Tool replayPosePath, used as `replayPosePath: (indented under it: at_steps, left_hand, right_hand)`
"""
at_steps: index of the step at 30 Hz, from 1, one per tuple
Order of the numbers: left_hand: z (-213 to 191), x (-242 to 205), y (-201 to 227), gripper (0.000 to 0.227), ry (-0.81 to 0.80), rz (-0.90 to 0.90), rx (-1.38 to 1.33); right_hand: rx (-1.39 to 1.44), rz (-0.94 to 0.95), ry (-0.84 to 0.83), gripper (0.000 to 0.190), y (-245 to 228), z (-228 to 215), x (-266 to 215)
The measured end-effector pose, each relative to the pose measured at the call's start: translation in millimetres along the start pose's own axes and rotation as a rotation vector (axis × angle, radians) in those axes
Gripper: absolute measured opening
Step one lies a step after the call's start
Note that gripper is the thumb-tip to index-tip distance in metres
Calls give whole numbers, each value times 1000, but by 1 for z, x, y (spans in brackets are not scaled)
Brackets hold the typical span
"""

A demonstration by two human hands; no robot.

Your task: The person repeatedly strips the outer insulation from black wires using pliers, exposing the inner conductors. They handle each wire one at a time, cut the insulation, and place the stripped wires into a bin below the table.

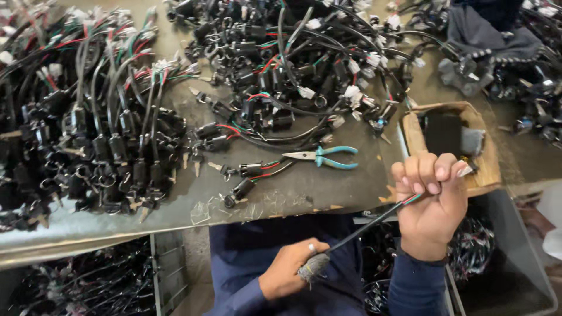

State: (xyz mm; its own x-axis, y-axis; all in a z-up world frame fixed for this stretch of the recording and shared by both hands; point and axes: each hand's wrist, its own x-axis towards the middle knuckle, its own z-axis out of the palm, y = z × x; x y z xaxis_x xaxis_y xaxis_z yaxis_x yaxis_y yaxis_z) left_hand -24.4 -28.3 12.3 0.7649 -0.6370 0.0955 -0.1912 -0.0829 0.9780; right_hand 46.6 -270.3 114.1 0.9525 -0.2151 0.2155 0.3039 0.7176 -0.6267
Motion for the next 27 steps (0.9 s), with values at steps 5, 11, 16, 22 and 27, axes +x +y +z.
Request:
replayPosePath:
  at_steps: [5, 11, 16, 22, 27]
  left_hand:
    - [9, -16, -14, 26, 130, -232, -283]
    - [15, -19, -27, 18, 204, -265, -499]
    - [-3, -14, -29, 21, 133, -250, -438]
    - [-39, -13, -14, 61, -71, -322, -726]
    - [-22, -22, -8, 40, 173, -250, -579]
  right_hand:
    - [197, 249, -141, 31, 35, 34, -27]
    - [-518, 341, -568, 26, 65, -6, -72]
    - [-607, 436, -513, 22, 60, -45, -76]
    - [-601, 555, -469, 15, 61, -48, -74]
    - [-917, 329, -370, 19, 70, -30, -94]
